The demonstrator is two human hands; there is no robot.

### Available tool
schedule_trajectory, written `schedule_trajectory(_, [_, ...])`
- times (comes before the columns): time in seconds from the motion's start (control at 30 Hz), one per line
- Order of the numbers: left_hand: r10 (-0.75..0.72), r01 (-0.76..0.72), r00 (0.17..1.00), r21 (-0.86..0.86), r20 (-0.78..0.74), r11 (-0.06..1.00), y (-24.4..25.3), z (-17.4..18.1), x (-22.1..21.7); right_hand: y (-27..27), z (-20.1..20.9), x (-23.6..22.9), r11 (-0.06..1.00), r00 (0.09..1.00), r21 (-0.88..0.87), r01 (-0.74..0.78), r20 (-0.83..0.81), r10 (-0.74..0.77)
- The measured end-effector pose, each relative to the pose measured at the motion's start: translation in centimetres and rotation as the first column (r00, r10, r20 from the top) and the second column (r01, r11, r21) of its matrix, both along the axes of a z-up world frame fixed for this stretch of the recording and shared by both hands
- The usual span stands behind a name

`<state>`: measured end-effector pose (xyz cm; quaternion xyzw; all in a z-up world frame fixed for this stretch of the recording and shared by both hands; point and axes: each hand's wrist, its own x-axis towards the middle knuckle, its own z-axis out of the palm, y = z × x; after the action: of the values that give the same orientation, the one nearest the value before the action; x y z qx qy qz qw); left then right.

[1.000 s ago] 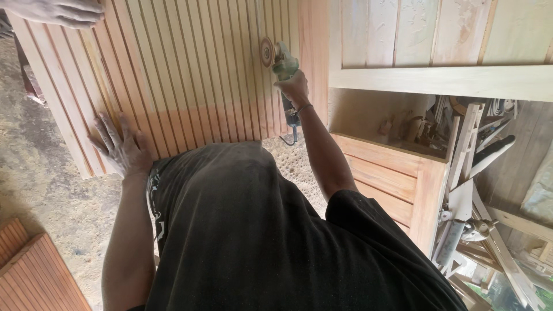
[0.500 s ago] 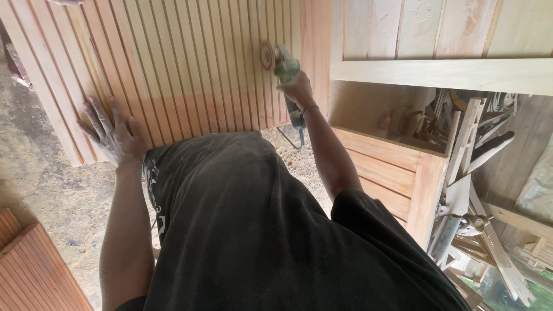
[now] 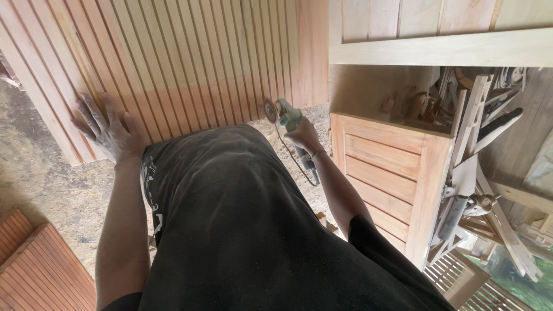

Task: The person uses a handheld electric sander to smooth the surface of a large wooden panel composed of parallel slats. They move the sander systematically across the panel while holding the power cord with the other hand.

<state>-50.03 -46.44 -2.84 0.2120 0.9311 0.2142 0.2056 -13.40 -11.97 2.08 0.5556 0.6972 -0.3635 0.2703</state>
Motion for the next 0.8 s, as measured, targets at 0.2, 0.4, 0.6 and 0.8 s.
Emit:
schedule_trajectory(0.2, [-0.006,0.007,0.999,0.010,-0.050,1.000,0.0,-0.2,0.2,-2.1,2.0,3.3,1.000,0.998,-0.027,-0.017,-0.062,0.015])
schedule_trajectory(0.4, [0.020,-0.016,0.998,-0.095,0.051,0.995,-0.5,-1.1,0.2,-1.8,0.7,4.2,0.959,0.936,-0.062,0.275,-0.209,-0.282])
schedule_trajectory(0.6, [-0.174,0.070,0.905,-0.268,-0.387,0.961,-0.7,-5.4,0.7,0.1,-0.6,3.2,0.932,0.859,-0.067,0.356,-0.370,-0.354])
schedule_trajectory(0.8, [-0.161,0.161,0.986,-0.017,-0.045,0.987,0.1,-5.9,1.7,1.6,-0.2,-1.5,0.938,0.804,-0.093,0.333,-0.491,-0.334])
